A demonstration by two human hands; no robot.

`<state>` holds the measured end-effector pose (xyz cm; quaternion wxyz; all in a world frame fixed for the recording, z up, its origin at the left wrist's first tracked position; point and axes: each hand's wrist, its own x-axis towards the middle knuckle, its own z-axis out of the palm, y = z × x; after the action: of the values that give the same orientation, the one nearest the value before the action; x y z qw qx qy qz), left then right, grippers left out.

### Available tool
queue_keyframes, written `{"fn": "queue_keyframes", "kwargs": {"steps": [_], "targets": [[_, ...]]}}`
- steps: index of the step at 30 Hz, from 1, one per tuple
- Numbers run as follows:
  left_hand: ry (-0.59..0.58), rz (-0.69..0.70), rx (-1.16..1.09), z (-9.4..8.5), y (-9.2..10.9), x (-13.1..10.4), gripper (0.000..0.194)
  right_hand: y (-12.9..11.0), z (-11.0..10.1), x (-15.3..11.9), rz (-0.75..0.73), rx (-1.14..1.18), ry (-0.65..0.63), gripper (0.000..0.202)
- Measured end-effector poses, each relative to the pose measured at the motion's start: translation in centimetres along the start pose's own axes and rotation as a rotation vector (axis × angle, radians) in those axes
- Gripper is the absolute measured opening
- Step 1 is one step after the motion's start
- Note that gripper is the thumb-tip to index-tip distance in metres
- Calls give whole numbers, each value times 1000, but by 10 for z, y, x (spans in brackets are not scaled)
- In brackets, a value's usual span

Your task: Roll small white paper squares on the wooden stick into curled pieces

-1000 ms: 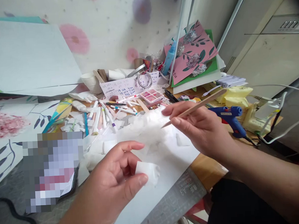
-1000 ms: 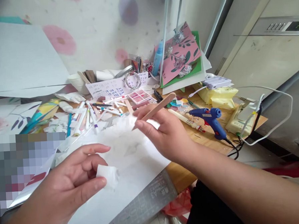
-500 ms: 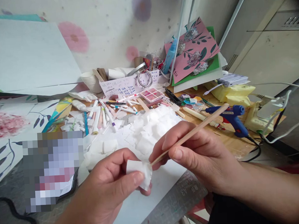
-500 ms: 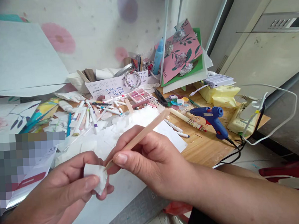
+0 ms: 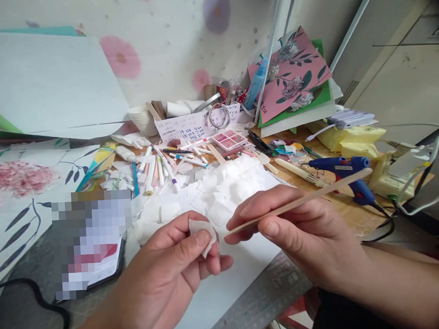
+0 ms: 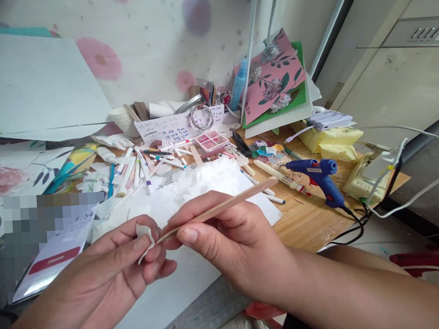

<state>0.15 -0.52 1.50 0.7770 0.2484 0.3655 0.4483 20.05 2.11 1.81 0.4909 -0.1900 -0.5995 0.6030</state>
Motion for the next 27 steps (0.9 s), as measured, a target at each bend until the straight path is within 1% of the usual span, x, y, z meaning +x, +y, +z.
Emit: {"fn": "queue_keyframes", "kwargs": {"steps": [2, 5, 8, 12, 15, 18, 20, 23, 27], "targets": [[9, -16, -24, 1, 0, 1, 10, 0, -1, 1, 0, -44, -15, 16], [19, -37, -44, 0, 1, 0, 8, 0, -1, 1, -42, -121, -43, 18], [13, -55, -49, -1, 1, 0, 8, -1, -1, 1, -70, -149, -47, 18], [-16, -24, 68, -3, -2, -1, 6, -2, -2, 1, -46, -145, -21, 15], [9, 28, 170, 0, -3, -1, 8, -3, -3, 1, 3, -140, -1, 10], [23, 57, 230, 2, -2, -1, 13, -4, -4, 0, 24, -116, -24, 9], [6, 55, 249, 3, -1, -2, 13, -5, -4, 0, 18, -116, -25, 8], [-16, 58, 260, 2, 0, -3, 12, -6, -2, -1, -27, -175, -26, 8], [5, 40, 264, 1, -1, -3, 9, -6, 1, -2, -72, -215, -55, 12]]}}
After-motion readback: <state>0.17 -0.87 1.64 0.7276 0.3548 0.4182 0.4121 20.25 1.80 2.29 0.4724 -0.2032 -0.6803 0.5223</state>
